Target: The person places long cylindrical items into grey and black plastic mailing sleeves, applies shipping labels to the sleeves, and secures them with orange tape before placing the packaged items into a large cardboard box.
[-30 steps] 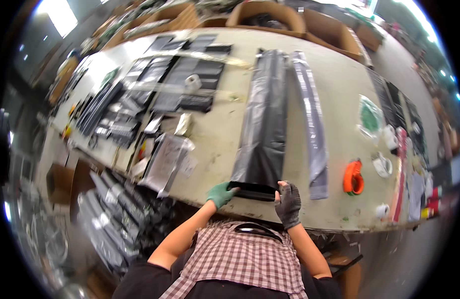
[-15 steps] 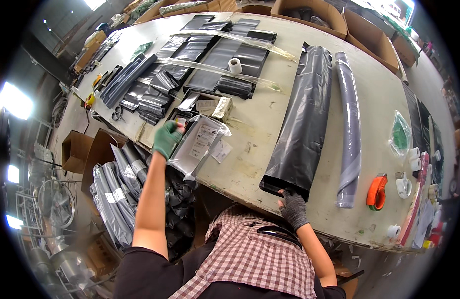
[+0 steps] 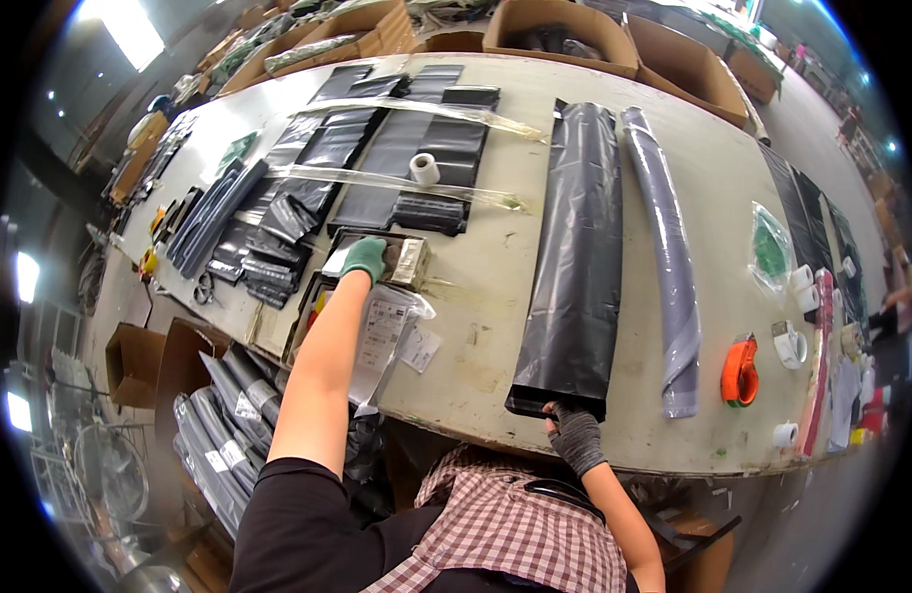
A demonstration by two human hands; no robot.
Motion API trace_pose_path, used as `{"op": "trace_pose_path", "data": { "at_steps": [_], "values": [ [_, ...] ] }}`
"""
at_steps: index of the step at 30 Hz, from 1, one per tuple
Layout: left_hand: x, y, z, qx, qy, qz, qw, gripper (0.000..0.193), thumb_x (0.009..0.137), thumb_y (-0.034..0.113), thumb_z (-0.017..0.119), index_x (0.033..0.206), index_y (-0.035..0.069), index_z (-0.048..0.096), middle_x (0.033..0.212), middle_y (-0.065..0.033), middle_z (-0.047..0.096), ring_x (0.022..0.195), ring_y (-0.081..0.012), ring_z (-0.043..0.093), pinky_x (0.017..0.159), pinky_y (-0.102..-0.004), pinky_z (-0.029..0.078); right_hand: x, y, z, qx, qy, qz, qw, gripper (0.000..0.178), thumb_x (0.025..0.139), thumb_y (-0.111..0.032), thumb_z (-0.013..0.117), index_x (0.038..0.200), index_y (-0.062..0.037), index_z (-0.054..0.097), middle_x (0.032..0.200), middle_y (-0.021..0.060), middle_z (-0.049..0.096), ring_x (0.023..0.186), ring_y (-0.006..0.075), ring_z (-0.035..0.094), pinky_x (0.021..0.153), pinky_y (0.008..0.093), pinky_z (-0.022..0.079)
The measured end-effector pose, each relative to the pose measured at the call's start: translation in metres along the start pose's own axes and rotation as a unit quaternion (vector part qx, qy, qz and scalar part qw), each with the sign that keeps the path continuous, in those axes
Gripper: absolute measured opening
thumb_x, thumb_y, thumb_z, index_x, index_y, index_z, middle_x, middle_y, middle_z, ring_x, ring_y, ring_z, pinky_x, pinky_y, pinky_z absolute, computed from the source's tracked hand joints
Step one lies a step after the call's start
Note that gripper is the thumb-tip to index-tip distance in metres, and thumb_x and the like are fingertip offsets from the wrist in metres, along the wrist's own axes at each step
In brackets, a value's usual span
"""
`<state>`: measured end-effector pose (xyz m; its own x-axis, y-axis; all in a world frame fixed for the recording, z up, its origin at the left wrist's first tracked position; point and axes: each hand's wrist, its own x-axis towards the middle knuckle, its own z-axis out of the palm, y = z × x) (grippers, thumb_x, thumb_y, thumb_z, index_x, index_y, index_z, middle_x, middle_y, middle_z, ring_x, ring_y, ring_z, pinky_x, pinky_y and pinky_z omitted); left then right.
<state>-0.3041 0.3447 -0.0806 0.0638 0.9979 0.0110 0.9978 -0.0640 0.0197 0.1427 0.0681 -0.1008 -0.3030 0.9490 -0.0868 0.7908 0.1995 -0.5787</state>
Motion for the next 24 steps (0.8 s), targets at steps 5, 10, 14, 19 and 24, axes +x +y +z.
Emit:
{"op": "trace_pose_path", "data": {
  "at_steps": [5,10,14,19,24],
  "values": [
    [0.014,-0.004,0.017,0.011,-0.009,0.092,0.996,0.013,0.073,0.015,0.058,0.083,0.012,0.066,0.091,-0.0164,0.064,0.088,-0.0352,0.061,0.075,-0.0449,0.049,-0.011,0.006,0.011,0.001,0.070,-0.022,0.997,0.022,0.077,-0.016,0.059,0.099,-0.0129,0.059,0.083,0.0162,0.059,0.076,0.0363,0.057,0.068,0.0472,0.045],
    [0.008,-0.020,0.023,0.009,-0.010,0.081,0.997,0.015,0.067,0.012,0.065,0.082,0.010,0.064,0.091,-0.0152,0.063,0.091,-0.0334,0.060,0.078,-0.0436,0.049,-0.001,0.002,0.006,0.024,0.048,-0.024,0.998,0.025,0.077,-0.015,0.058,0.100,-0.0092,0.059,0.094,0.0183,0.058,0.088,0.0359,0.057,0.079,0.0450,0.046],
    [0.015,-0.021,0.013,-0.015,-0.019,0.103,0.994,0.022,0.061,0.012,0.072,0.081,0.011,0.065,0.085,-0.0135,0.064,0.083,-0.0342,0.061,0.073,-0.0429,0.050,-0.005,0.007,0.004,0.019,0.021,0.008,1.000,0.027,0.077,-0.018,0.062,0.103,-0.0108,0.059,0.092,0.0166,0.059,0.085,0.0342,0.058,0.076,0.0443,0.047],
    [0.023,-0.031,0.026,-0.063,0.000,0.109,0.992,0.014,0.065,0.016,0.072,0.077,0.010,0.068,0.083,-0.0148,0.065,0.076,-0.0342,0.062,0.069,-0.0421,0.050,-0.007,0.013,0.008,0.021,0.039,-0.013,0.999,0.028,0.078,-0.019,0.063,0.106,-0.0132,0.059,0.089,0.0152,0.060,0.082,0.0344,0.059,0.073,0.0443,0.048],
    [0.020,-0.030,0.025,0.039,-0.021,0.139,0.989,0.016,0.066,0.016,0.071,0.080,0.008,0.067,0.085,-0.0140,0.065,0.078,-0.0331,0.062,0.072,-0.0395,0.051,-0.004,0.004,0.002,0.014,-0.003,0.010,1.000,0.028,0.080,-0.021,0.063,0.107,-0.0140,0.059,0.088,0.0143,0.062,0.081,0.0335,0.060,0.072,0.0436,0.048]
  ]
}}
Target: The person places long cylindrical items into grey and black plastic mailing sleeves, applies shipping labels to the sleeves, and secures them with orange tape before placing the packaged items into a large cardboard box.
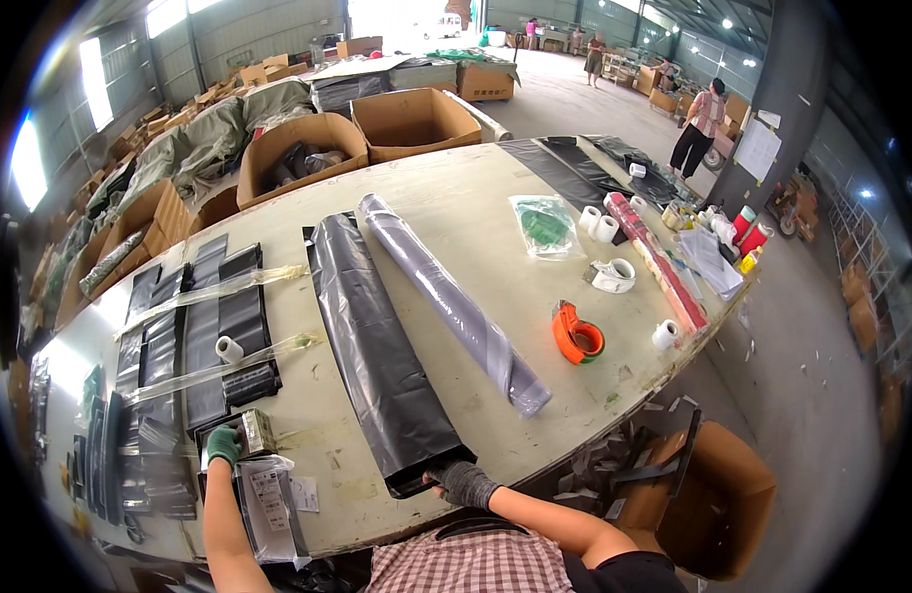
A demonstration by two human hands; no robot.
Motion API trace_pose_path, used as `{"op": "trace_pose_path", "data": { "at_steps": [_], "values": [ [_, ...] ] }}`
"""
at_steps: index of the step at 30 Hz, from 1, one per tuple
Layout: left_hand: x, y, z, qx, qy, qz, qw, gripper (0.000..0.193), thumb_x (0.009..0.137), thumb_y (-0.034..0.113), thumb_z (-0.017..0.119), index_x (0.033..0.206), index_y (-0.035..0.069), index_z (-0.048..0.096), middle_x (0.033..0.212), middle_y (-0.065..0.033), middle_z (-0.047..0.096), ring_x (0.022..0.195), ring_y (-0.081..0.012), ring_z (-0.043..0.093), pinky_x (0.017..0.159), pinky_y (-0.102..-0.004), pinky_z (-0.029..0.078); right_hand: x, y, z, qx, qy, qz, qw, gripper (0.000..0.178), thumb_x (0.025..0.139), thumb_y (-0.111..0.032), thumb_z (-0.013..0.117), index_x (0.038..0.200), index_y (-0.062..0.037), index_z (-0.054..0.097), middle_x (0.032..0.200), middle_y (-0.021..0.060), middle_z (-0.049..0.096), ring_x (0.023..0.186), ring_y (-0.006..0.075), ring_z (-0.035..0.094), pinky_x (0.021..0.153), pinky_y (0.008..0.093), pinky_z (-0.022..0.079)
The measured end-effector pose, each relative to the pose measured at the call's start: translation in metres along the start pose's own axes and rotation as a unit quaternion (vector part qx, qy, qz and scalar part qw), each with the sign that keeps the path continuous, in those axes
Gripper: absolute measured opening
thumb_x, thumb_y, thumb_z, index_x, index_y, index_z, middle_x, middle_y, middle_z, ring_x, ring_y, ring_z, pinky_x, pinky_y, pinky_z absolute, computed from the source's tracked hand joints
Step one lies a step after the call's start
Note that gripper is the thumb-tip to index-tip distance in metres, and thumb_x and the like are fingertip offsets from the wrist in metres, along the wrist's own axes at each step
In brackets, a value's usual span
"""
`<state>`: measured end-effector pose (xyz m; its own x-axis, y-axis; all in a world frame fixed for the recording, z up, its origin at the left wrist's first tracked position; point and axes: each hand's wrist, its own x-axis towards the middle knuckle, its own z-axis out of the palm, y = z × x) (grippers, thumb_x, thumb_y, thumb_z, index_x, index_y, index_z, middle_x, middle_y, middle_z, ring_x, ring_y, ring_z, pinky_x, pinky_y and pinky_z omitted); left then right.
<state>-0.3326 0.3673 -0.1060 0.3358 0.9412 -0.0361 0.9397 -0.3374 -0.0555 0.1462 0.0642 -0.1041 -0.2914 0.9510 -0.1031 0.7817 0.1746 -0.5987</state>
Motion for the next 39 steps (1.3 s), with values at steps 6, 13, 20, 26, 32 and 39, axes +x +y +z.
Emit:
{"op": "trace_pose_path", "data": {
  "at_steps": [6,13,20,26,32,39],
  "values": [
    [0.001,0.035,-0.024,0.035,-0.033,-0.008,0.999,0.030,0.065,0.016,0.073,0.092,0.011,0.061,0.102,-0.0125,0.060,0.094,-0.0305,0.060,0.082,-0.0389,0.051,-0.001,0.007,-0.001,0.005,0.003,0.005,1.000,0.026,0.080,-0.020,0.062,0.104,-0.0125,0.060,0.086,0.0133,0.063,0.079,0.0319,0.061,0.071,0.0421,0.049],
    [0.002,0.029,-0.030,0.055,-0.124,-0.041,0.990,0.032,0.066,0.017,0.073,0.095,0.012,0.063,0.104,-0.0135,0.060,0.094,-0.0312,0.061,0.081,-0.0387,0.051,0.004,0.007,0.004,0.020,0.015,-0.007,1.000,0.025,0.077,-0.014,0.064,0.101,-0.0103,0.059,0.090,0.0136,0.062,0.081,0.0318,0.061,0.074,0.0414,0.049],
    [0.003,0.025,-0.019,0.079,-0.074,-0.024,0.994,0.020,0.066,0.017,0.069,0.084,0.010,0.065,0.101,-0.0148,0.062,0.096,-0.0314,0.060,0.081,-0.0393,0.051,0.001,0.000,-0.002,0.021,0.037,-0.019,0.999,0.023,0.079,-0.017,0.063,0.101,-0.0123,0.060,0.083,0.0127,0.062,0.075,0.0307,0.061,0.068,0.0421,0.049],
    [0.011,0.033,-0.027,0.020,-0.072,-0.032,0.997,0.017,0.066,0.017,0.069,0.080,0.010,0.064,0.095,-0.0139,0.064,0.091,-0.0322,0.061,0.078,-0.0399,0.051,-0.002,0.008,0.002,0.014,0.047,-0.024,0.999,0.024,0.079,-0.019,0.063,0.103,-0.0132,0.059,0.083,0.0121,0.062,0.076,0.0310,0.061,0.069,0.0427,0.049],
    [0.007,0.005,-0.015,-0.020,-0.077,-0.025,0.997,0.027,0.062,0.018,0.073,0.087,0.012,0.065,0.089,-0.0132,0.065,0.086,-0.0329,0.062,0.076,-0.0409,0.050,0.001,0.007,0.006,0.015,0.044,-0.037,0.998,0.025,0.079,-0.019,0.064,0.103,-0.0133,0.059,0.087,0.0123,0.062,0.079,0.0315,0.060,0.070,0.0436,0.049],
    [0.003,0.031,-0.023,-0.034,-0.008,-0.024,0.999,0.020,0.061,0.014,0.073,0.080,0.012,0.067,0.089,-0.0124,0.066,0.084,-0.0315,0.063,0.074,-0.0394,0.051,-0.002,0.008,-0.001,0.023,0.021,-0.010,0.999,0.026,0.078,-0.017,0.064,0.103,-0.0119,0.058,0.088,0.0126,0.062,0.079,0.0314,0.061,0.072,0.0418,0.049]
  ]
}}
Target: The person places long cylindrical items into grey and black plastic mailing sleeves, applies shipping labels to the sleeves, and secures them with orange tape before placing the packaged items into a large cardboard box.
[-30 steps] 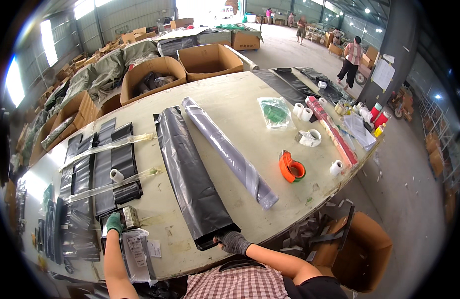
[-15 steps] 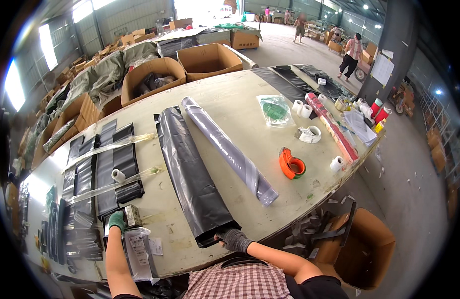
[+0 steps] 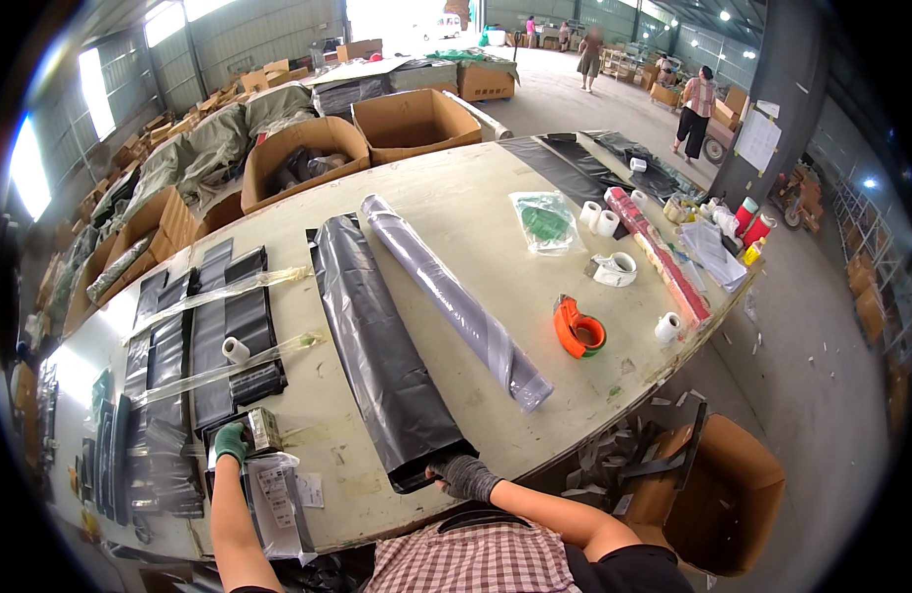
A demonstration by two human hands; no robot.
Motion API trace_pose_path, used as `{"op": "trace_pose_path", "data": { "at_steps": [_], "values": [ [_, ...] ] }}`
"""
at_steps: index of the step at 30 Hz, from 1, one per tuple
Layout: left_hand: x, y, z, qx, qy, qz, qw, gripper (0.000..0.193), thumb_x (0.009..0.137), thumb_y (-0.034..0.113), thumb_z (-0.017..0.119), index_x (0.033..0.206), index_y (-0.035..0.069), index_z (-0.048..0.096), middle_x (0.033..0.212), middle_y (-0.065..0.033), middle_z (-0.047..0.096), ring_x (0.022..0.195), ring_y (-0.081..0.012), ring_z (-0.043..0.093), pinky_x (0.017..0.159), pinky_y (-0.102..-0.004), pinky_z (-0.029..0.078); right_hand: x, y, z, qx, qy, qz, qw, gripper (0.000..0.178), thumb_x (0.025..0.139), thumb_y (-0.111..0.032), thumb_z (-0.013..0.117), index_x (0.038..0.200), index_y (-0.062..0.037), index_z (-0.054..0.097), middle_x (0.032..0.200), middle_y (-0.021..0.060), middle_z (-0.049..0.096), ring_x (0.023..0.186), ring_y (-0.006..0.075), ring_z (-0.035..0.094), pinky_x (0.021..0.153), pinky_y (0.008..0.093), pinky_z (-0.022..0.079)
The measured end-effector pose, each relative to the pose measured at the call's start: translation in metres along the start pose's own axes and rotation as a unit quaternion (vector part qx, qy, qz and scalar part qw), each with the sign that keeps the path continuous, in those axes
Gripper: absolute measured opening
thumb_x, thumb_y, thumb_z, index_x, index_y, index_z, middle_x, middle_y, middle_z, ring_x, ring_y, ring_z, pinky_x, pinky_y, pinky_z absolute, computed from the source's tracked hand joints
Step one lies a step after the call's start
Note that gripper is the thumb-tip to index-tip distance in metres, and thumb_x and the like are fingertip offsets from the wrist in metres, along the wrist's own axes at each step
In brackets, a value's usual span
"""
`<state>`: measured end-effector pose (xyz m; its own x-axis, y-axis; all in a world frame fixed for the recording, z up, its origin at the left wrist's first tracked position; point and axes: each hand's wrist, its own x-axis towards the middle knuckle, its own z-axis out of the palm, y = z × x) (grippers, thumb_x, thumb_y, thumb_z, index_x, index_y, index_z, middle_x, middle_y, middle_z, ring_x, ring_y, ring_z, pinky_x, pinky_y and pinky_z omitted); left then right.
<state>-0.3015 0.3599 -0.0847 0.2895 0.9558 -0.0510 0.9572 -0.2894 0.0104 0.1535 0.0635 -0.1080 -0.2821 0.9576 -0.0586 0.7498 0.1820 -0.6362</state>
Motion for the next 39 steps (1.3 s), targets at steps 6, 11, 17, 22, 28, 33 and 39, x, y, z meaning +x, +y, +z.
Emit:
{"op": "trace_pose_path", "data": {
  "at_steps": [6,11,17,22,28,33,39],
  "values": [
    [-0.001,-0.029,0.014,0.004,-0.044,-0.021,0.999,0.022,0.060,0.013,0.072,0.082,0.012,0.068,0.089,-0.0121,0.066,0.082,-0.0320,0.063,0.071,-0.0389,0.051,0.005,-0.007,-0.002,0.001,-0.017,-0.003,1.000,0.027,0.077,-0.014,0.064,0.103,-0.0106,0.058,0.090,0.0136,0.061,0.081,0.0315,0.060,0.074,0.0414,0.049],
    [0.005,-0.029,0.019,-0.005,-0.039,0.013,0.999,0.022,0.061,0.011,0.070,0.083,0.012,0.070,0.088,-0.0134,0.065,0.081,-0.0327,0.063,0.071,-0.0399,0.050,0.004,-0.005,-0.005,0.001,-0.036,0.013,0.999,0.026,0.077,-0.015,0.064,0.103,-0.0106,0.058,0.089,0.0133,0.060,0.080,0.0306,0.060,0.074,0.0409,0.049],
    [0.003,-0.035,0.029,-0.033,-0.014,-0.016,0.999,0.019,0.064,0.013,0.070,0.082,0.012,0.070,0.090,-0.0126,0.065,0.084,-0.0325,0.062,0.073,-0.0417,0.050,0.003,-0.004,-0.004,-0.008,-0.004,-0.017,1.000,0.027,0.078,-0.020,0.064,0.104,-0.0122,0.060,0.084,0.0128,0.063,0.077,0.0318,0.061,0.068,0.0419,0.049],
    [-0.006,-0.025,0.028,-0.065,0.050,-0.017,0.996,0.011,0.067,0.018,0.072,0.076,0.013,0.068,0.086,-0.0118,0.065,0.084,-0.0324,0.061,0.072,-0.0417,0.050,0.001,0.003,0.002,-0.007,0.003,-0.015,1.000,0.028,0.079,-0.021,0.064,0.106,-0.0130,0.059,0.085,0.0128,0.063,0.079,0.0322,0.061,0.070,0.0425,0.049],
    [-0.015,0.029,-0.029,-0.112,0.310,-0.011,0.944,0.013,0.068,0.014,0.070,0.067,0.008,0.058,0.074,-0.0131,0.058,0.066,-0.0314,0.055,0.062,-0.0395,0.047,0.001,0.010,0.002,-0.010,-0.034,-0.022,0.999,0.032,0.082,-0.025,0.061,0.111,-0.0117,0.058,0.092,0.0111,0.064,0.081,0.0296,0.062,0.074,0.0404,0.049],
    [-0.083,0.209,-0.075,-0.233,0.262,0.254,0.902,0.013,0.073,0.014,0.066,0.068,0.010,0.055,0.070,-0.0116,0.055,0.066,-0.0280,0.055,0.058,-0.0407,0.044,0.000,0.000,-0.005,0.418,-0.065,0.063,0.904,0.039,0.094,-0.040,0.048,0.113,-0.0069,0.058,0.096,0.0051,0.064,0.081,0.0161,0.061,0.073,0.0322,0.050],
    [-0.139,0.334,-0.035,-0.227,0.170,0.377,0.882,0.015,0.064,0.026,0.073,0.072,0.017,0.064,0.072,0.0011,0.059,0.073,-0.0244,0.058,0.062,-0.0381,0.048,0.000,-0.011,-0.022,0.532,-0.098,0.234,0.808,0.038,0.096,-0.041,0.047,0.104,-0.0054,0.059,0.079,0.0029,0.062,0.057,0.0114,0.053,0.054,0.0247,0.048]
  ]
}}
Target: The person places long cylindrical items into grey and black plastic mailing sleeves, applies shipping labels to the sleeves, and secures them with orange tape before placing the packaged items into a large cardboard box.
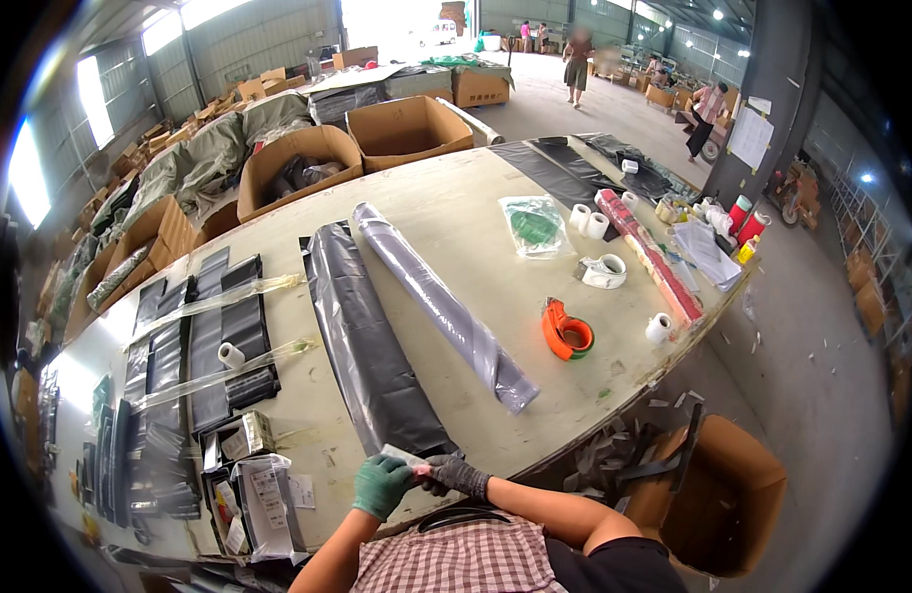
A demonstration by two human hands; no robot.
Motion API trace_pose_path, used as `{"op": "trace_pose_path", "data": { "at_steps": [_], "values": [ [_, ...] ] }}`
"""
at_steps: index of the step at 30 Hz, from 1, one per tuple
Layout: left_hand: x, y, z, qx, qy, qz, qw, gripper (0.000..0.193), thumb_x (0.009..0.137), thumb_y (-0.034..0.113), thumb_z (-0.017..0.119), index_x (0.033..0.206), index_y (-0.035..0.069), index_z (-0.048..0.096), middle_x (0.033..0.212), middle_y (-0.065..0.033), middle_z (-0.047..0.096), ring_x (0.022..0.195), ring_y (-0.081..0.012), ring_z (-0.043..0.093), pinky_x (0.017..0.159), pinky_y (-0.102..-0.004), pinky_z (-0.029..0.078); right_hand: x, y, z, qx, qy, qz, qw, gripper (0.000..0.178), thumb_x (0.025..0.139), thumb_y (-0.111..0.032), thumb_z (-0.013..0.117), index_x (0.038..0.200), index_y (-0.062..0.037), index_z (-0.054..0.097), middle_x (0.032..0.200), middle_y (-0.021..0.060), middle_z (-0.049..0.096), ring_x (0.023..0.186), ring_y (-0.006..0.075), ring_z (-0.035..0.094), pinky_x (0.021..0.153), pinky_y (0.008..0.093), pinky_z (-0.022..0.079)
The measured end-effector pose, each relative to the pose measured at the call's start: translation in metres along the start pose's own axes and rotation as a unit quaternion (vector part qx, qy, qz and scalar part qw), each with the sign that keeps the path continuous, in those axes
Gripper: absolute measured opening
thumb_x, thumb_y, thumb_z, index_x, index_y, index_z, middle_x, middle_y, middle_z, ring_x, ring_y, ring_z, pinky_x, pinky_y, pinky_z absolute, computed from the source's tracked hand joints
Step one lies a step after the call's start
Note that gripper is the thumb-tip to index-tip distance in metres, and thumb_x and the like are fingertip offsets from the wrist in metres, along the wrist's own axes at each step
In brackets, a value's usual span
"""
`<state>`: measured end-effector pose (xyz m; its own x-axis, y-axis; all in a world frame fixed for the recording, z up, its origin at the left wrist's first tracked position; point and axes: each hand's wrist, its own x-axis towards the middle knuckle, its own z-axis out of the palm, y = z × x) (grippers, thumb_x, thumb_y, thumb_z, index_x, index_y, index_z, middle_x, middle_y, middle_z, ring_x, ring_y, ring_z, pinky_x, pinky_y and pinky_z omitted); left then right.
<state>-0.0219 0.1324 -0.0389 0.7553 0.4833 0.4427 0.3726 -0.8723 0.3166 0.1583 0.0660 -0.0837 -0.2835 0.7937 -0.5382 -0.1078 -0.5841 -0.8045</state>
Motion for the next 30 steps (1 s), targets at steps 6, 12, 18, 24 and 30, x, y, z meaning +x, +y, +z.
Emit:
{"op": "trace_pose_path", "data": {
  "at_steps": [6,12,18,24,30],
  "values": [
    [0.026,0.017,-0.011,0.067,0.008,-0.050,0.996,0.070,0.062,0.026,0.076,0.127,0.022,0.050,0.115,-0.0064,0.049,0.100,-0.0278,0.049,0.086,-0.0427,0.041,-0.012,0.032,-0.039,-0.095,0.119,0.025,0.988,0.030,0.097,-0.026,0.041,0.098,0.0000,0.057,0.075,0.0093,0.066,0.057,0.0181,0.064,0.053,0.0318,0.053],
    [0.018,-0.020,0.022,0.079,0.040,-0.076,0.993,0.035,0.065,0.016,0.071,0.098,0.016,0.059,0.096,-0.0038,0.058,0.089,-0.0275,0.054,0.078,-0.0415,0.043,0.012,0.002,-0.010,0.130,0.086,-0.084,0.984,0.025,0.098,-0.025,0.043,0.099,-0.0039,0.056,0.082,0.0061,0.064,0.065,0.0144,0.063,0.059,0.0288,0.054],
    [0.024,0.000,0.014,0.076,0.127,-0.083,0.985,0.016,0.070,0.014,0.070,0.079,0.015,0.057,0.080,-0.0024,0.059,0.075,-0.0263,0.056,0.065,-0.0397,0.044,0.105,0.034,0.011,0.222,0.055,-0.168,0.959,0.016,0.096,-0.025,0.047,0.089,-0.0115,0.053,0.080,0.0016,0.055,0.072,0.0122,0.052,0.062,0.0257,0.045],
    [0.036,0.014,0.012,0.085,0.151,-0.097,0.980,0.016,0.072,0.015,0.070,0.081,0.014,0.057,0.080,-0.0035,0.058,0.074,-0.0273,0.055,0.065,-0.0399,0.044,0.180,0.078,-0.041,0.078,0.094,-0.205,0.971,0.013,0.092,-0.022,0.046,0.087,-0.0128,0.055,0.075,0.0007,0.052,0.068,0.0144,0.050,0.062,0.0311,0.043],
    [-0.005,0.018,-0.003,0.119,0.157,-0.240,0.951,0.058,0.071,0.012,0.071,0.122,0.012,0.044,0.082,-0.0082,0.059,0.077,-0.0285,0.057,0.072,-0.0410,0.047,0.075,0.001,0.000,-0.469,0.150,-0.517,0.701,0.026,0.087,-0.018,0.057,0.109,-0.0049,0.055,0.092,0.0090,0.057,0.082,0.0253,0.057,0.073,0.0351,0.046]
  ]
}}
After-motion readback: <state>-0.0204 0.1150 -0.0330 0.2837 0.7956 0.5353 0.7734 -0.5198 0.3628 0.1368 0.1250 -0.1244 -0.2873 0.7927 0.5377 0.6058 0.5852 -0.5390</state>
